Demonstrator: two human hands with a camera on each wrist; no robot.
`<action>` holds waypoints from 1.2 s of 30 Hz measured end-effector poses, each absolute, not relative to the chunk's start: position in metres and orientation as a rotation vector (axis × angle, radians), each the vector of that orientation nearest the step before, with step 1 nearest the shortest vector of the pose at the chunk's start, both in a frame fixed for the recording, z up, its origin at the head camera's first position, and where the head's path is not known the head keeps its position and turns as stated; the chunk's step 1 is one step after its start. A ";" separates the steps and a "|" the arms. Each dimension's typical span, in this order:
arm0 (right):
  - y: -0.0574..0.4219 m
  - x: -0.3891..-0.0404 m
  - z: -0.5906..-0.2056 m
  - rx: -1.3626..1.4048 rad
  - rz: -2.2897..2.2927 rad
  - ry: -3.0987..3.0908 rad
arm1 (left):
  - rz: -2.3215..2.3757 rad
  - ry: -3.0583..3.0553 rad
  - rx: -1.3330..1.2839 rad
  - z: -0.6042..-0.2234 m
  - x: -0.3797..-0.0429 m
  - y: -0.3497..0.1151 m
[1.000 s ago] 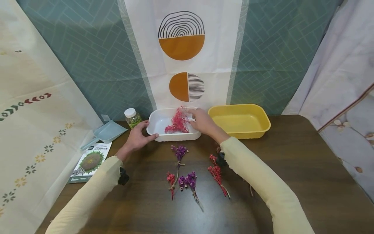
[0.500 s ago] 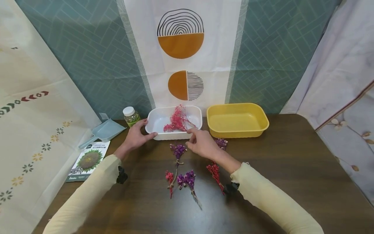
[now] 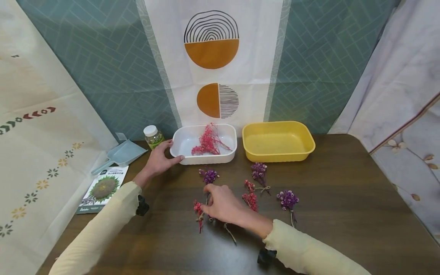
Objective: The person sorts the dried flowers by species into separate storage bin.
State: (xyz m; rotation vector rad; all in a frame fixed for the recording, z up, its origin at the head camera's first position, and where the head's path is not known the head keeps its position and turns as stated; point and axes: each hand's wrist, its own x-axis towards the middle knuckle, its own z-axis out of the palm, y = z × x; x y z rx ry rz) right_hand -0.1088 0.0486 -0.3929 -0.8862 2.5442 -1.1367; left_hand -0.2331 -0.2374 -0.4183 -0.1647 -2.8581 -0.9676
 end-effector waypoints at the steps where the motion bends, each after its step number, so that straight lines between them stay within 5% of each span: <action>1: 0.046 -0.106 -0.394 -0.889 -1.137 2.528 | -0.967 -2.856 -0.165 -0.418 -0.233 -0.238; 36: 0.007 -0.083 -0.413 -0.806 -0.940 2.533 | -0.982 -2.838 -0.187 -0.419 -0.233 -0.238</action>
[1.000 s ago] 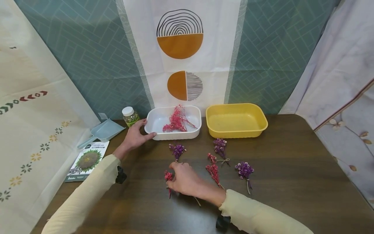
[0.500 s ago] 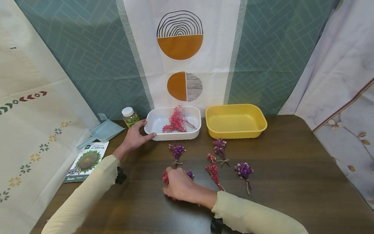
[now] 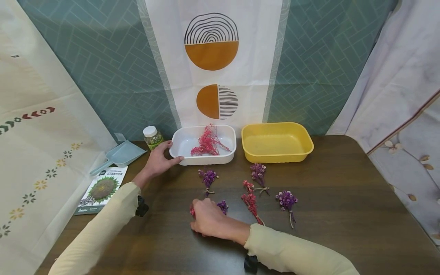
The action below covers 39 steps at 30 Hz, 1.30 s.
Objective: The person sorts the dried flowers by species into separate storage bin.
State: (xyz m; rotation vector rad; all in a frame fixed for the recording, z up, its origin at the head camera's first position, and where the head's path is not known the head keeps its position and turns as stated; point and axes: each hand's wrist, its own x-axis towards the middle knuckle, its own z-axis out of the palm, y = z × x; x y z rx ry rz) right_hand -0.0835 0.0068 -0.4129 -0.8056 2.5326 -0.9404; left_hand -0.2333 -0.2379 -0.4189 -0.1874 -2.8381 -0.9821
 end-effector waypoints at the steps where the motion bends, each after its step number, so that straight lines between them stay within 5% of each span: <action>1: 0.006 -0.084 -0.414 -0.817 -0.927 2.547 | -0.982 -2.840 -0.186 -0.419 -0.233 -0.238; 39: 0.014 -0.089 -0.417 -0.781 -1.133 2.301 | -0.962 -2.853 -0.166 -0.419 -0.234 -0.238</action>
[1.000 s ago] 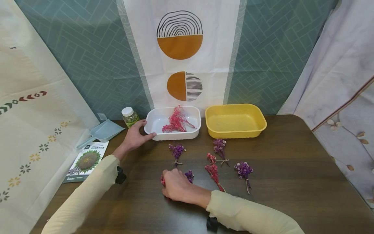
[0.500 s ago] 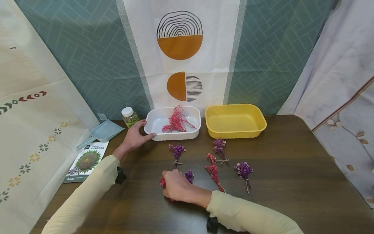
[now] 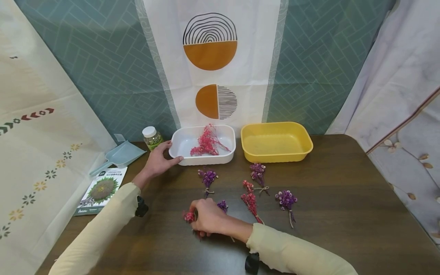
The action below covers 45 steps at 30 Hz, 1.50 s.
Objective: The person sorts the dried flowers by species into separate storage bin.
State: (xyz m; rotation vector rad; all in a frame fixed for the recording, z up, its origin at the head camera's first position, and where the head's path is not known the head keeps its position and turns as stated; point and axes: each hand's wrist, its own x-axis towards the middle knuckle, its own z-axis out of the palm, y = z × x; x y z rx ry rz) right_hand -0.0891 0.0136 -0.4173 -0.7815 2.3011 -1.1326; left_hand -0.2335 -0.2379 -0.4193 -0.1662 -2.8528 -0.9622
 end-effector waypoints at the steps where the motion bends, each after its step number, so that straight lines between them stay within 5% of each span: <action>1: 0.014 -0.089 -0.418 -0.786 -1.136 2.298 | -0.961 -2.852 -0.164 -0.419 -0.233 -0.238; 19: 0.027 -0.110 -0.404 -0.736 -1.312 2.153 | -0.960 -2.851 -0.160 -0.421 -0.233 -0.240; 45: 0.034 -0.182 -0.367 -0.639 -1.546 2.097 | -0.987 -2.808 -0.212 -0.421 -0.234 -0.240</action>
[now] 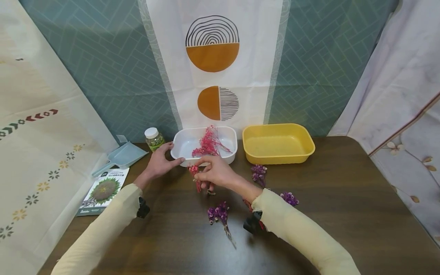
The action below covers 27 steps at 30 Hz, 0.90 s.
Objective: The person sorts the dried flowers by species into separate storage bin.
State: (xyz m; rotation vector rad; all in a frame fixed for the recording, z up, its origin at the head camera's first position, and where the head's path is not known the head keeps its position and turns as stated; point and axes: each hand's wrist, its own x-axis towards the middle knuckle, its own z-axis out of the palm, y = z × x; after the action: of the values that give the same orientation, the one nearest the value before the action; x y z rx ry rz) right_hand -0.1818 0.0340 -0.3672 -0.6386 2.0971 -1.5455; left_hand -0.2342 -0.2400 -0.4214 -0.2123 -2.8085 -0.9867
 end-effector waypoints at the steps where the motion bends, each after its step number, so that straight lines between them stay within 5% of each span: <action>1: 0.032 -0.185 -0.367 -0.629 -1.553 2.103 | -0.987 -2.806 -0.215 -0.421 -0.234 -0.240; 27: -0.031 -0.274 -0.370 -0.534 -1.468 2.513 | -0.976 -2.806 -0.208 -0.421 -0.234 -0.240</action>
State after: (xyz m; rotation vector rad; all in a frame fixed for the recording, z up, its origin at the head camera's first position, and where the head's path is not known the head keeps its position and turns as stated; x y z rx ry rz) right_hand -0.2736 -0.0315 -0.3703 -0.5336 2.5126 -1.4682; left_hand -0.2340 -0.2396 -0.4209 -0.2082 -2.8062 -0.9764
